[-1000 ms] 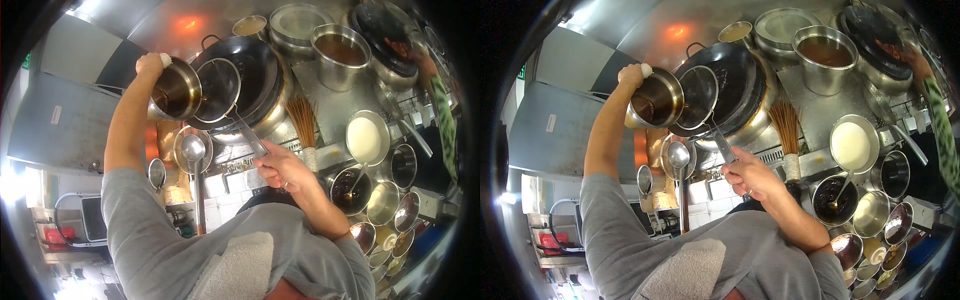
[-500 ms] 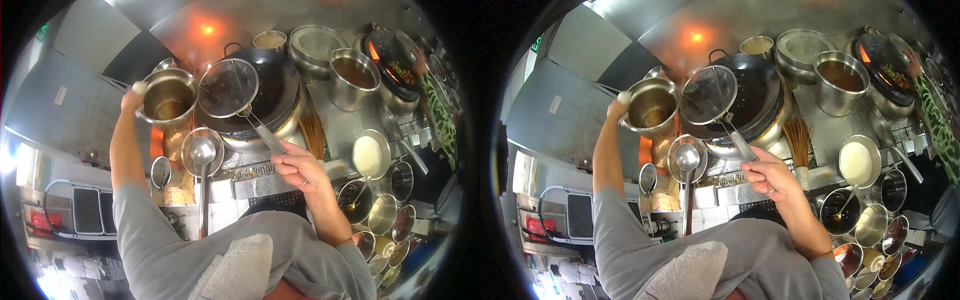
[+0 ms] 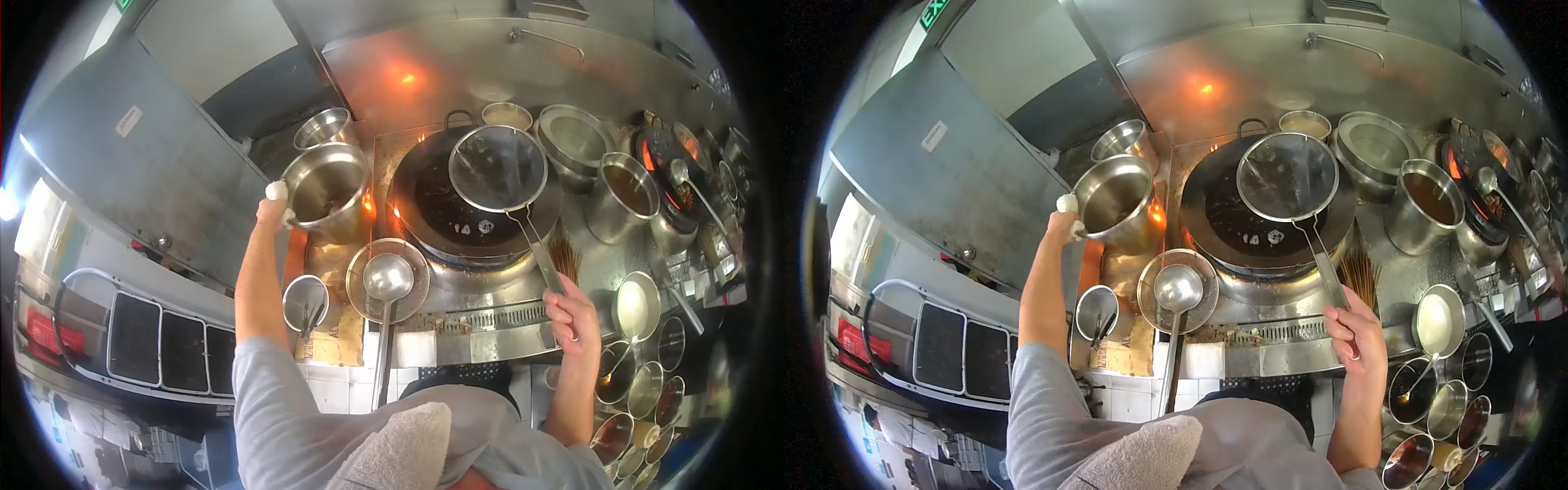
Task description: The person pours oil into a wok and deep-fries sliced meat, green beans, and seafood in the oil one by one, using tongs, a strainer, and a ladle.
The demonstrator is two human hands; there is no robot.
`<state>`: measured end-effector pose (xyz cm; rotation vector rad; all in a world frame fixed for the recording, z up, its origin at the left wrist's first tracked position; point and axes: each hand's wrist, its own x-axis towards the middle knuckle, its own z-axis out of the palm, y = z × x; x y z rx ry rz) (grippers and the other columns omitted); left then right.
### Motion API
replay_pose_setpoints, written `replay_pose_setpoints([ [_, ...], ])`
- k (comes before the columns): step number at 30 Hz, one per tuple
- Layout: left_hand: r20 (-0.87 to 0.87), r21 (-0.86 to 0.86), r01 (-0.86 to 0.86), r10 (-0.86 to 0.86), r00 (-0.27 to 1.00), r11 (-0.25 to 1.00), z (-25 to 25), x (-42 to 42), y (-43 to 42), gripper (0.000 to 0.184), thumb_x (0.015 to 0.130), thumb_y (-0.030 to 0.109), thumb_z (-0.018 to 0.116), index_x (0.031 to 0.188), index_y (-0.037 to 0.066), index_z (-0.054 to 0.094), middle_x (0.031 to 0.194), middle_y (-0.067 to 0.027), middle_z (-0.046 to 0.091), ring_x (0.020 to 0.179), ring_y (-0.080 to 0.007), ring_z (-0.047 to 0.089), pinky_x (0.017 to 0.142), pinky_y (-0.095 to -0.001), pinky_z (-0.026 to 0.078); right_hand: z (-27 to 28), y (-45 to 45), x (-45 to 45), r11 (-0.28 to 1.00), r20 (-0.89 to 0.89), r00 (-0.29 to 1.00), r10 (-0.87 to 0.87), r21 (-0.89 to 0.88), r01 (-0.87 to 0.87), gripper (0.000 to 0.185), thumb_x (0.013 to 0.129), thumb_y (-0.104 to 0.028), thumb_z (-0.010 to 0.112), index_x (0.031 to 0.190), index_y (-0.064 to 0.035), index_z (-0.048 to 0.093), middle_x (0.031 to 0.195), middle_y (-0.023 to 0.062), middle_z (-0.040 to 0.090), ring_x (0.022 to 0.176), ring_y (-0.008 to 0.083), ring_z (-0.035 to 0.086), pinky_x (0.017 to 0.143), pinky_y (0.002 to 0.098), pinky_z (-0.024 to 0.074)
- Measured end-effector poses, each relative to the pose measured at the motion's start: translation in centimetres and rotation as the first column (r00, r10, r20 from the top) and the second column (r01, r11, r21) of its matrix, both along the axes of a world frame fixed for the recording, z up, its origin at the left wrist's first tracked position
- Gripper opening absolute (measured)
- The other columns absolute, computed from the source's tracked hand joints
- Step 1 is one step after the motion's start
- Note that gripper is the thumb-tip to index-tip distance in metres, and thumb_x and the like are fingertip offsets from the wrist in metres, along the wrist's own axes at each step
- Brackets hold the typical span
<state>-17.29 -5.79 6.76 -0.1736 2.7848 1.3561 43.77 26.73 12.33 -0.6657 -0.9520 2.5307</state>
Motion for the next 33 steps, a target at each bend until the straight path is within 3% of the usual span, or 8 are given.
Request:
replay_pose_setpoints([
  [3,-0.014,-0.010,0.037,-0.037,0.999,0.999,1.3,-0.4,-2.9,0.035,0.071,0.003,0.059,0.103,-0.010,0.057,0.092,-0.0173,0.062,0.075,-0.0286,0.064,0.057,-0.0405,0.052,0.3,-0.6,0.4,0.998,0.035,0.999,-0.015,0.060,0.012,0.047,0.082,0.005,0.039,0.129,0.0021,0.039,0.083,0.0049,0.049,0.049,0.0014,0.030,0.031,0.0136,0.0234],
  [4,0.046,-0.079,0.041,-0.037,0.998,0.996,3.1,0.3,-3.2,0.042,0.074,0.020,0.060,0.110,-0.001,0.061,0.107,-0.0169,0.063,0.096,-0.0254,0.064,0.078,-0.0384,0.054,0.3,-0.8,0.5,0.998,0.037,0.999,-0.014,0.059,0.012,0.047,0.082,0.005,0.039,0.129,0.0019,0.039,0.083,0.0048,0.048,0.049,0.0014,0.029,0.031,0.0136,0.0233],
  [8,-0.068,-0.394,0.031,-0.062,0.996,0.919,8.1,2.8,-0.3,0.041,0.074,0.024,0.060,0.110,0.004,0.062,0.105,-0.0172,0.064,0.097,-0.0287,0.064,0.077,-0.0406,0.054,0.3,-1.8,0.8,0.997,0.090,0.995,-0.047,0.065,0.041,0.048,0.082,0.004,0.040,0.129,0.0013,0.039,0.083,0.0050,0.048,0.049,0.0015,0.029,0.030,0.0137,0.0233],
  [10,-0.172,-0.660,0.050,-0.216,0.961,0.750,8.3,3.3,2.2,0.043,0.073,0.026,0.060,0.112,0.007,0.061,0.108,-0.0186,0.063,0.102,-0.0322,0.061,0.083,-0.0413,0.051,-0.2,-2.1,0.6,0.997,0.110,0.993,-0.049,0.058,0.043,0.048,0.082,0.004,0.040,0.129,0.0005,0.039,0.084,0.0052,0.048,0.050,0.0016,0.029,0.030,0.0137,0.0233],
  [12,-0.193,-0.689,0.061,-0.264,0.945,0.722,8.1,4.5,5.1,0.045,0.073,0.022,0.060,0.116,0.009,0.058,0.109,-0.0188,0.063,0.104,-0.0348,0.059,0.089,-0.0407,0.048,-0.9,-2.1,0.8,0.998,0.114,0.992,-0.047,0.039,0.043,0.048,0.082,0.004,0.040,0.130,-0.0003,0.039,0.084,0.0056,0.048,0.050,0.0019,0.029,0.030,0.0137,0.0234],
  [16,-0.273,-0.807,0.082,-0.494,0.826,0.584,8.3,7.8,10.1,0.027,0.078,0.016,0.059,0.103,0.005,0.059,0.101,-0.0175,0.065,0.097,-0.0331,0.062,0.083,-0.0417,0.051,-1.7,-2.3,1.5,0.997,0.123,0.990,-0.075,-0.010,0.077,0.049,0.082,0.004,0.040,0.131,-0.0020,0.038,0.084,0.0067,0.048,0.050,0.0027,0.030,0.030,0.0141,0.0236],
  [23,-0.377,-0.922,-0.165,-0.706,0.600,0.352,3.7,7.8,16.7,0.009,0.085,0.015,0.054,0.090,0.008,0.057,0.085,-0.0110,0.067,0.082,-0.0242,0.067,0.066,-0.0340,0.056,-2.3,-2.1,3.6,0.997,0.055,0.997,-0.051,-0.055,0.054,0.050,0.084,0.005,0.040,0.133,-0.0038,0.037,0.084,0.0075,0.048,0.048,0.0022,0.029,0.030,0.0142,0.0240],
  [33,-0.326,-0.942,-0.264,-0.763,0.558,0.209,3.2,9.5,20.6,0.006,0.085,0.014,0.054,0.087,0.010,0.056,0.086,-0.0097,0.065,0.080,-0.0234,0.066,0.064,-0.0321,0.056,-3.4,1.0,6.3,0.995,-0.009,1.000,-0.013,-0.097,0.012,0.052,0.087,0.004,0.040,0.138,-0.0040,0.032,0.085,0.0075,0.049,0.046,0.0026,0.030,0.029,0.0155,0.0270],
])
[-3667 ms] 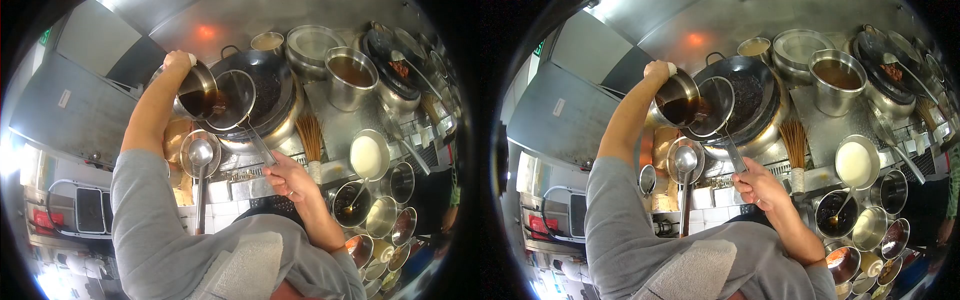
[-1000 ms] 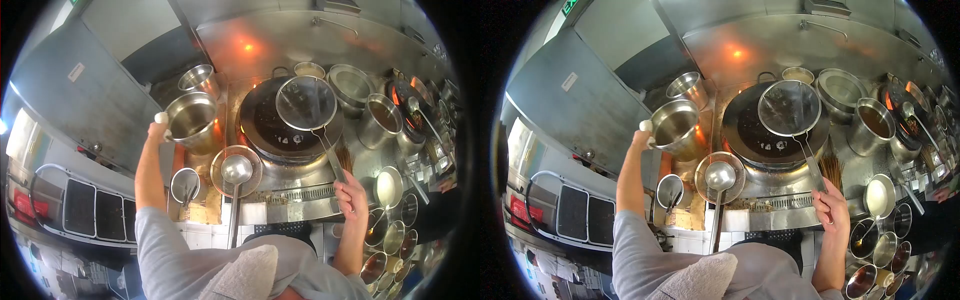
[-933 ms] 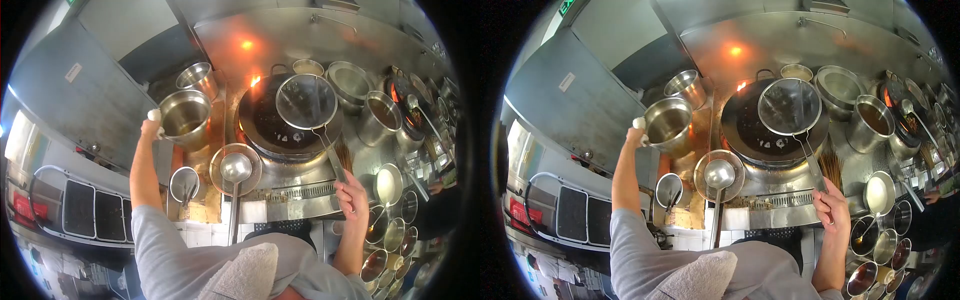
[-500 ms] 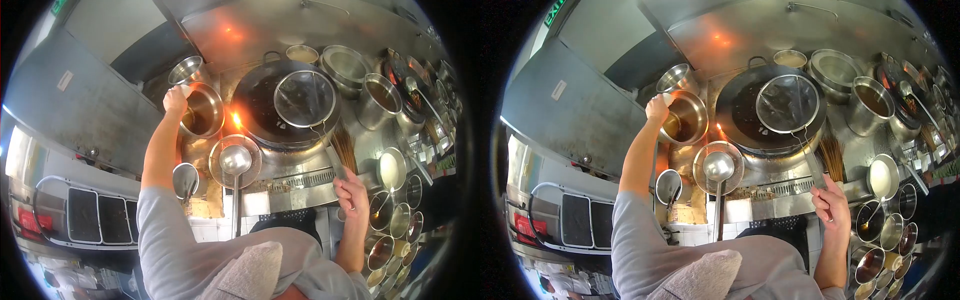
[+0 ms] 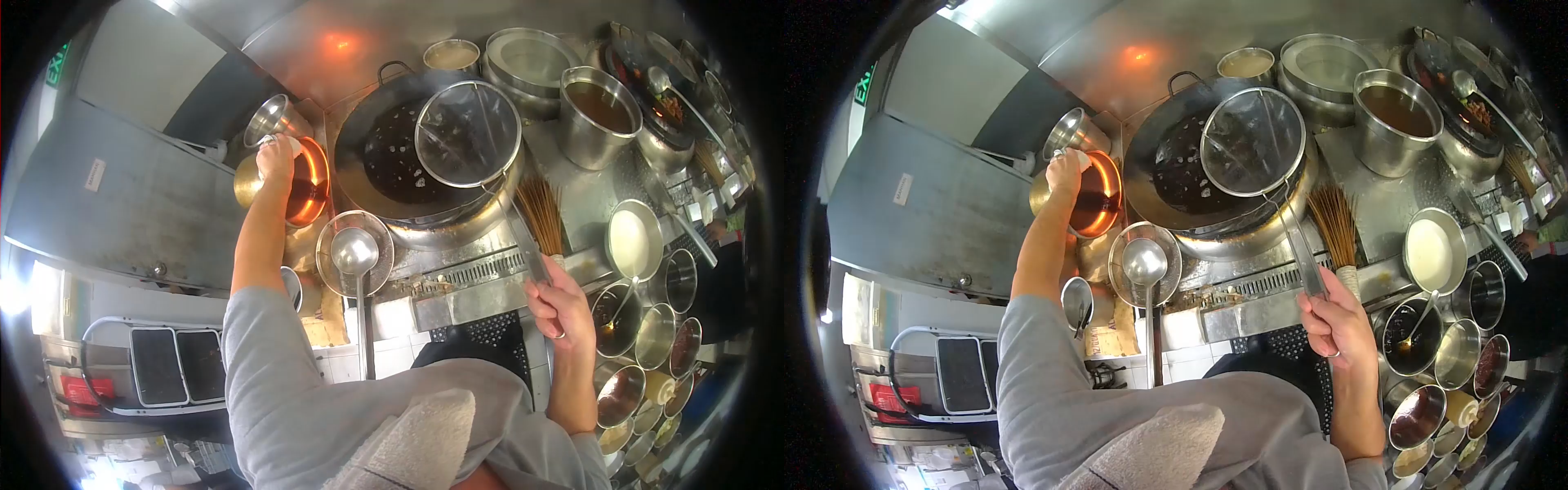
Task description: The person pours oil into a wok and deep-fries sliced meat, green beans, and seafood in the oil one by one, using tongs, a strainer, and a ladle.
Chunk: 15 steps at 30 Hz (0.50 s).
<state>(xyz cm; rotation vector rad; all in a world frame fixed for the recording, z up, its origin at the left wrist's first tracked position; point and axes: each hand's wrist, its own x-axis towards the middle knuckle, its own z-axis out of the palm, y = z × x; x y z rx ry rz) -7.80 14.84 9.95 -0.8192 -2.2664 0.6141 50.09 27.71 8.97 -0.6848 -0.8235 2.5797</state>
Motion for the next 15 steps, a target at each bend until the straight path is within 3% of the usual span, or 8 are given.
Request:
replay_pose_setpoints([
  [5,-0.022,-0.036,-0.071,0.070,0.997,0.997,0.1,1.1,1.6,0.007,0.085,0.015,0.054,0.088,0.010,0.057,0.087,-0.0096,0.065,0.079,-0.0229,0.066,0.063,-0.0321,0.056,-0.3,1.1,0.5,0.999,-0.001,0.999,0.048,-0.021,-0.048,0.054,0.087,0.004,0.041,0.139,-0.0062,0.030,0.084,0.0064,0.048,0.045,0.0033,0.030,0.028,0.0166,0.0272],
  [13,-0.082,-0.090,-0.073,0.066,0.994,0.993,0.9,3.8,4.3,0.010,0.085,0.017,0.054,0.089,0.008,0.057,0.081,-0.0101,0.065,0.075,-0.0245,0.067,0.057,-0.0319,0.056,-0.3,2.5,0.7,0.994,-0.047,0.993,0.109,0.016,-0.108,0.044,0.085,0.002,0.042,0.129,-0.0016,0.038,0.079,0.0009,0.048,0.043,0.0029,0.030,0.029,0.0182,0.0280],
  [15,-0.126,-0.149,-0.149,0.130,0.983,0.978,1.2,5.2,5.3,0.011,0.085,0.017,0.054,0.090,0.008,0.057,0.080,-0.0105,0.065,0.075,-0.0245,0.067,0.056,-0.0333,0.055,-0.4,2.8,0.9,0.994,-0.066,0.992,0.111,0.020,-0.110,0.043,0.085,0.002,0.042,0.128,-0.0013,0.038,0.079,0.0003,0.048,0.044,0.0029,0.031,0.029,0.0183,0.0287],
])
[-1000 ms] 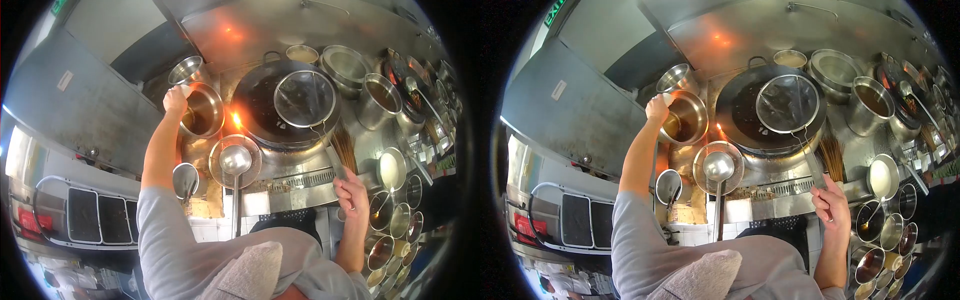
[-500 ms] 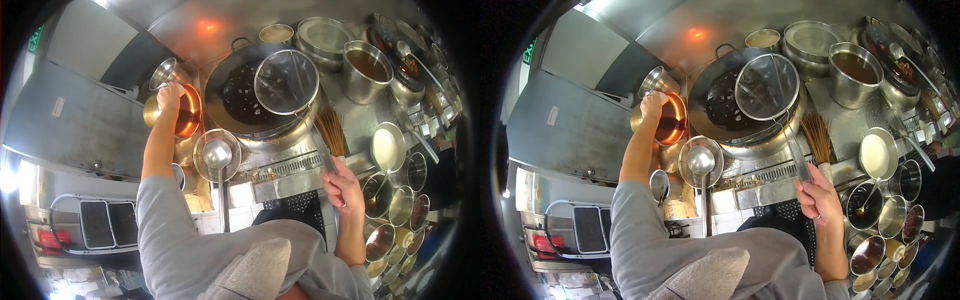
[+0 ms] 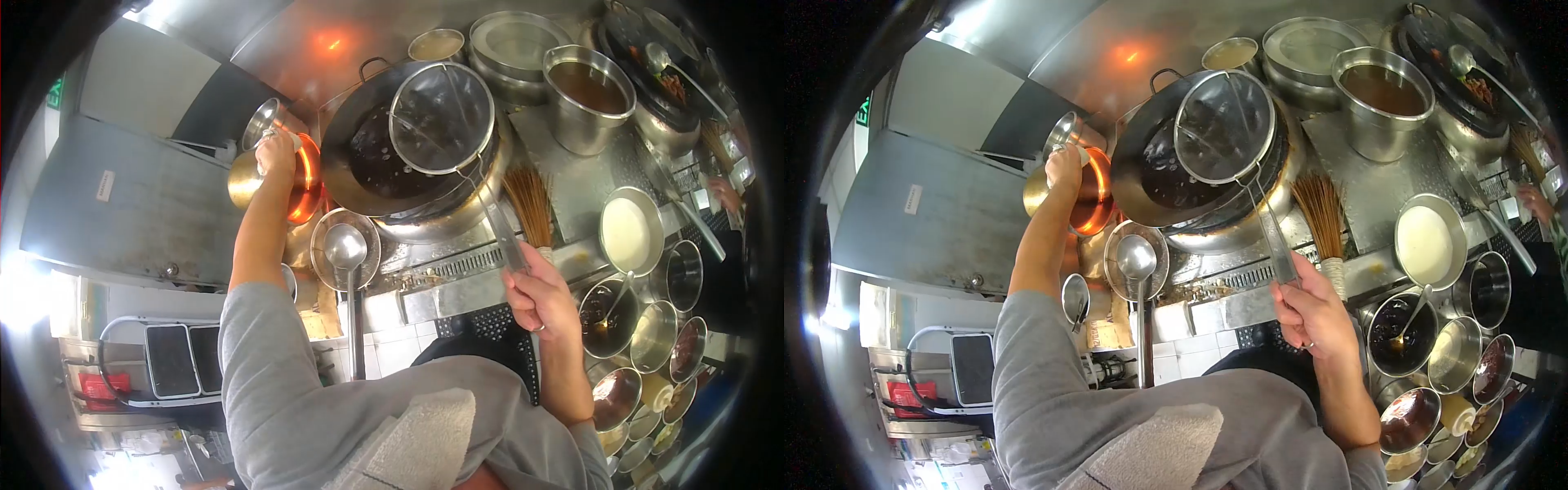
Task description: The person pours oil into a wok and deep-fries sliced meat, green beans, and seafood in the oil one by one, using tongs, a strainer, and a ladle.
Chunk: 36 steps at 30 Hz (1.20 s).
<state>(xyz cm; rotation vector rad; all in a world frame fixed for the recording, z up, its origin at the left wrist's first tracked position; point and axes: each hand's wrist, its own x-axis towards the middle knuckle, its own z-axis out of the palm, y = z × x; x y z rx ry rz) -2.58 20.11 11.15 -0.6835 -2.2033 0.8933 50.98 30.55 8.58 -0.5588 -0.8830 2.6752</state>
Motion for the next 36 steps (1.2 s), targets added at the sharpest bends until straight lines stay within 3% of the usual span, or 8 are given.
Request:
replay_pose_setpoints([
  [13,-0.058,-0.181,-0.084,0.075,0.996,0.980,0.0,2.4,2.7,0.022,0.085,0.020,0.054,0.097,0.003,0.058,0.080,-0.0144,0.065,0.075,-0.0290,0.066,0.040,-0.0401,0.051,-1.3,1.9,1.8,1.000,-0.037,0.999,0.020,0.019,-0.020,0.050,0.086,-0.001,0.044,0.134,-0.0013,0.032,0.080,0.0015,0.049,0.047,0.0041,0.035,0.033,0.0207,0.0341],
  [16,-0.085,-0.082,-0.285,0.278,0.957,0.955,0.0,3.3,4.1,0.024,0.088,0.023,0.050,0.105,0.009,0.060,0.091,-0.0139,0.065,0.085,-0.0291,0.066,0.051,-0.0432,0.054,-2.6,2.1,2.1,0.999,0.006,0.999,0.052,0.007,-0.053,0.057,0.085,-0.003,0.046,0.139,-0.0018,0.026,0.081,0.0031,0.051,0.047,0.0053,0.038,0.034,0.0208,0.0349],
  [18,0.299,0.244,0.014,-0.089,0.950,0.970,2.7,7.6,3.1,0.028,0.089,0.030,0.048,0.113,0.022,0.059,0.106,-0.0100,0.063,0.101,-0.0289,0.062,0.072,-0.0464,0.052,-1.3,1.5,2.2,0.999,0.240,0.970,-0.034,-0.002,0.035,0.063,0.086,-0.008,0.052,0.143,-0.0066,0.024,0.078,0.0011,0.051,0.044,0.0064,0.037,0.034,0.0220,0.0307],
  [20,0.601,0.189,-0.231,0.073,0.796,0.954,7.5,15.2,6.6,0.045,0.084,0.048,0.044,0.125,0.031,0.051,0.124,-0.0069,0.056,0.116,-0.0333,0.051,0.096,-0.0453,0.040,-3.4,1.2,2.0,1.000,0.176,0.984,-0.008,0.031,0.003,0.071,0.084,-0.014,0.060,0.144,-0.0074,0.022,0.073,0.0008,0.052,0.048,0.0079,0.043,0.036,0.0234,0.0328],
  [25,0.221,0.131,-0.054,0.024,0.975,0.990,0.6,1.9,3.3,0.039,0.089,0.046,0.043,0.101,0.014,0.062,0.096,-0.0103,0.066,0.081,-0.0274,0.067,0.062,-0.0401,0.055,-5.1,1.2,1.0,0.991,-0.061,0.997,0.047,0.125,-0.039,0.066,0.089,-0.011,0.051,0.144,-0.0022,0.015,0.063,-0.0003,0.044,0.048,0.0096,0.042,0.037,0.0245,0.0354],
  [27,-0.314,-0.029,0.054,-0.061,0.947,0.998,-2.2,-1.0,3.2,0.036,0.085,0.043,0.047,0.077,0.010,0.061,0.072,-0.0132,0.062,0.055,-0.0234,0.063,0.033,-0.0406,0.046,-4.7,1.7,1.3,0.988,-0.140,0.987,0.082,0.138,-0.063,0.064,0.090,-0.010,0.048,0.144,-0.0029,0.014,0.063,-0.0001,0.043,0.046,0.0098,0.039,0.038,0.0238,0.0356],
  [31,-0.488,-0.074,-0.063,0.019,0.873,0.995,-3.0,-3.9,3.4,0.032,0.086,0.036,0.048,0.071,0.010,0.059,0.057,-0.0114,0.057,0.041,-0.0236,0.056,0.026,-0.0380,0.041,-3.8,1.6,1.5,0.983,-0.120,0.985,0.121,0.151,-0.102,0.066,0.090,-0.009,0.049,0.145,-0.0045,0.013,0.063,0.0001,0.044,0.044,0.0097,0.039,0.037,0.0235,0.0347],
  [36,0.242,0.039,0.007,-0.016,0.970,0.999,0.0,-4.0,0.5,0.034,0.091,0.034,0.044,0.103,0.010,0.065,0.086,-0.0138,0.065,0.079,-0.0286,0.065,0.064,-0.0439,0.053,-2.3,1.0,1.5,0.997,0.067,0.997,0.045,0.061,-0.050,0.069,0.088,-0.010,0.055,0.145,-0.0100,0.016,0.069,0.0019,0.052,0.047,0.0089,0.043,0.035,0.0226,0.0330],
])
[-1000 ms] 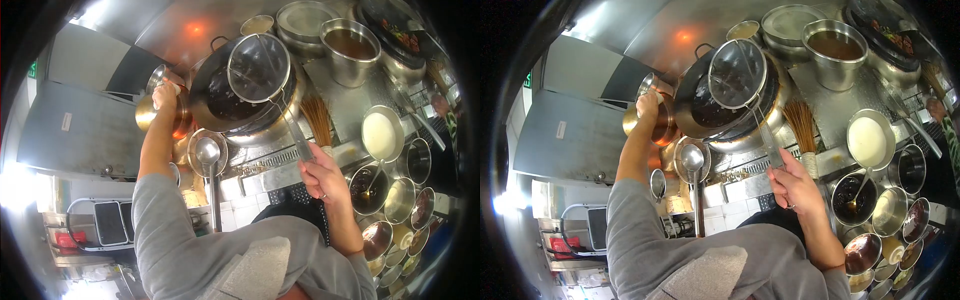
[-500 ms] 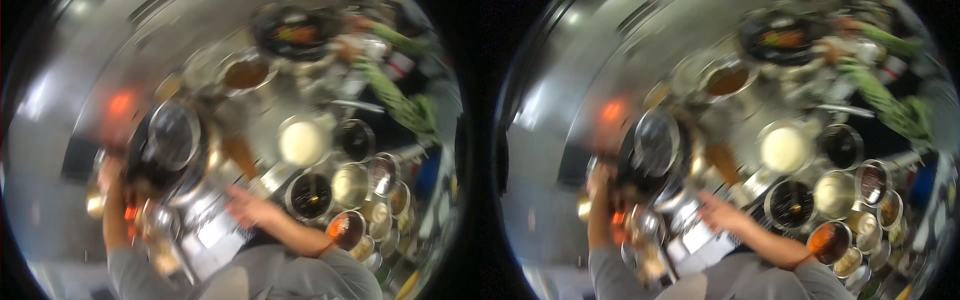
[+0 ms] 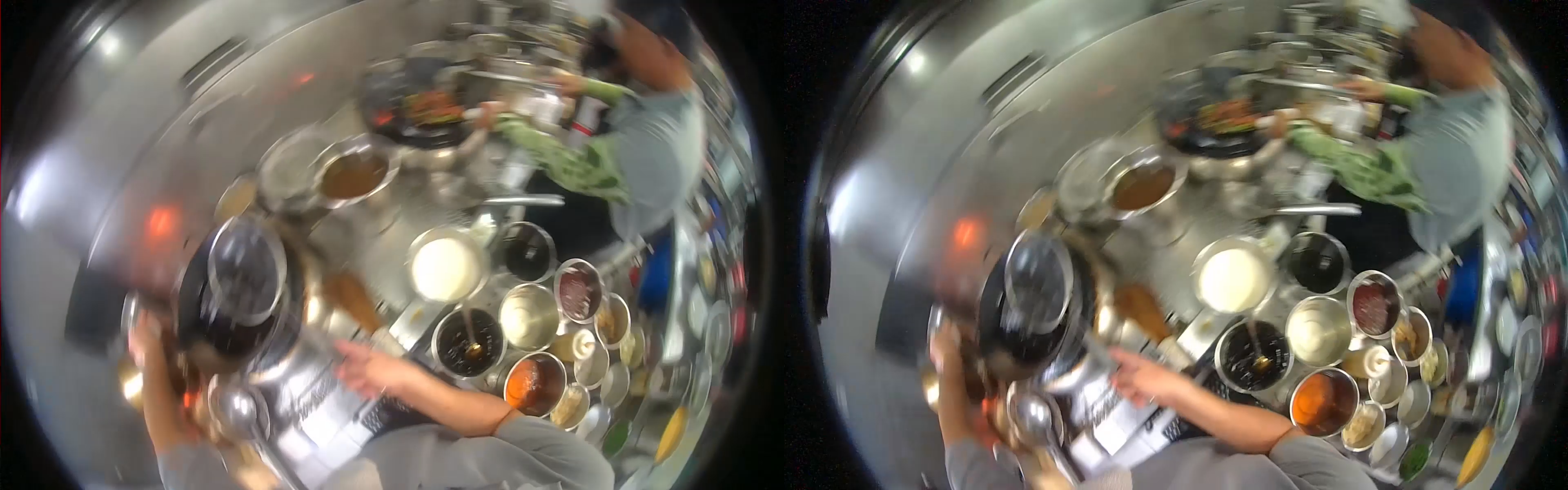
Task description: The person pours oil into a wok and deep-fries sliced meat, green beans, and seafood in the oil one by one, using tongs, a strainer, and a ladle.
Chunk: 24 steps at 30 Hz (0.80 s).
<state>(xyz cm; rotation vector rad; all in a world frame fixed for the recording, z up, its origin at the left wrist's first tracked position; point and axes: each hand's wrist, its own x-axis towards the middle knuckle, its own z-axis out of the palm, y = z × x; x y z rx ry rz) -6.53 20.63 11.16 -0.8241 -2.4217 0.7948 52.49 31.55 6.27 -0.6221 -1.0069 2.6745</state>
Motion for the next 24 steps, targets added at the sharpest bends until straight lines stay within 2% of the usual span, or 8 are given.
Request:
replay_pose_setpoints([
  [3,0.138,-0.223,-0.106,0.139,0.981,0.969,5.9,7.9,-1.1,0.030,0.093,0.026,0.043,0.114,0.012,0.060,0.102,-0.0135,0.066,0.091,-0.0276,0.065,0.075,-0.0397,0.053,-1.2,-0.4,-0.5,0.980,0.095,0.988,-0.120,-0.146,0.133,0.068,0.083,-0.004,0.057,0.143,-0.0113,0.024,0.083,0.0063,0.060,0.043,0.0052,0.038,0.031,0.0200,0.0276],
  [5,0.176,0.407,-0.228,0.169,0.970,0.884,4.9,4.4,-6.2,0.023,0.087,0.025,0.053,0.100,0.010,0.063,0.099,-0.0119,0.066,0.093,-0.0281,0.065,0.075,-0.0399,0.053,0.6,-0.6,-0.6,0.990,0.043,0.989,-0.141,-0.022,0.142,0.067,0.085,-0.004,0.055,0.142,-0.0060,0.021,0.073,-0.0014,0.052,0.040,0.0032,0.034,0.028,0.0186,0.0258],
  [7,0.089,0.431,-0.204,0.184,0.979,0.879,5.0,1.5,-10.6,0.016,0.083,0.014,0.057,0.098,0.012,0.062,0.100,-0.0103,0.067,0.094,-0.0278,0.064,0.078,-0.0400,0.053,1.7,-1.1,-1.0,0.986,-0.019,0.986,-0.165,0.035,0.165,0.056,0.084,0.000,0.052,0.135,-0.0027,0.032,0.074,0.0014,0.052,0.040,0.0022,0.030,0.028,0.0153,0.0219],
  [15,0.612,0.534,-0.741,0.418,0.671,0.408,2.1,-3.1,-23.3,0.049,0.074,0.034,0.066,0.116,0.010,0.060,0.119,-0.0130,0.060,0.110,-0.0283,0.058,0.091,-0.0354,0.048,2.7,-2.5,-3.3,0.964,-0.007,0.965,-0.262,0.038,0.262,0.051,0.085,0.004,0.041,0.135,0.0026,0.033,0.083,0.0057,0.048,0.046,0.0008,0.029,0.028,0.0131,0.0208],
  [17,0.643,0.608,-0.742,0.374,0.669,0.283,-2.5,-6.9,-26.3,0.054,0.073,0.033,0.065,0.116,0.001,0.056,0.103,-0.0136,0.065,0.092,-0.0257,0.065,0.073,-0.0381,0.053,3.3,-2.1,-4.0,0.963,-0.035,0.963,-0.265,0.029,0.266,0.048,0.086,0.004,0.039,0.133,0.0025,0.035,0.086,0.0050,0.047,0.046,-0.0001,0.028,0.028,0.0126,0.0211],
  [19,0.759,0.651,-0.758,0.015,0.651,-0.035,-10.9,-15.0,-31.2,0.039,0.077,0.024,0.062,0.108,0.001,0.057,0.089,-0.0139,0.064,0.073,-0.0277,0.065,0.053,-0.0415,0.052,4.1,-1.9,-4.7,0.958,-0.056,0.959,-0.279,0.057,0.282,0.047,0.087,0.003,0.039,0.133,0.0024,0.034,0.087,0.0050,0.047,0.046,0.0000,0.028,0.027,0.0125,0.0205],
  [21,0.782,0.508,-0.828,-0.278,0.559,-0.237,-8.2,-8.8,-28.9,0.024,0.080,0.017,0.061,0.097,0.001,0.057,0.078,-0.0138,0.061,0.058,-0.0268,0.060,0.039,-0.0399,0.044,4.9,-1.3,-5.5,0.954,-0.081,0.956,-0.281,0.086,0.288,0.045,0.088,0.003,0.039,0.133,0.0017,0.034,0.087,0.0053,0.046,0.047,0.0005,0.029,0.028,0.0130,0.0210],
  [24,0.816,0.492,-0.847,-0.233,0.529,-0.201,-9.0,-7.2,-28.6,0.024,0.082,0.019,0.061,0.095,0.000,0.055,0.076,-0.0150,0.061,0.050,-0.0249,0.057,0.033,-0.0355,0.040,3.9,0.0,-7.2,0.933,-0.078,0.937,-0.339,0.095,0.346,0.045,0.088,0.002,0.039,0.133,0.0009,0.031,0.086,0.0057,0.046,0.047,0.0016,0.029,0.030,0.0140,0.0216],
])
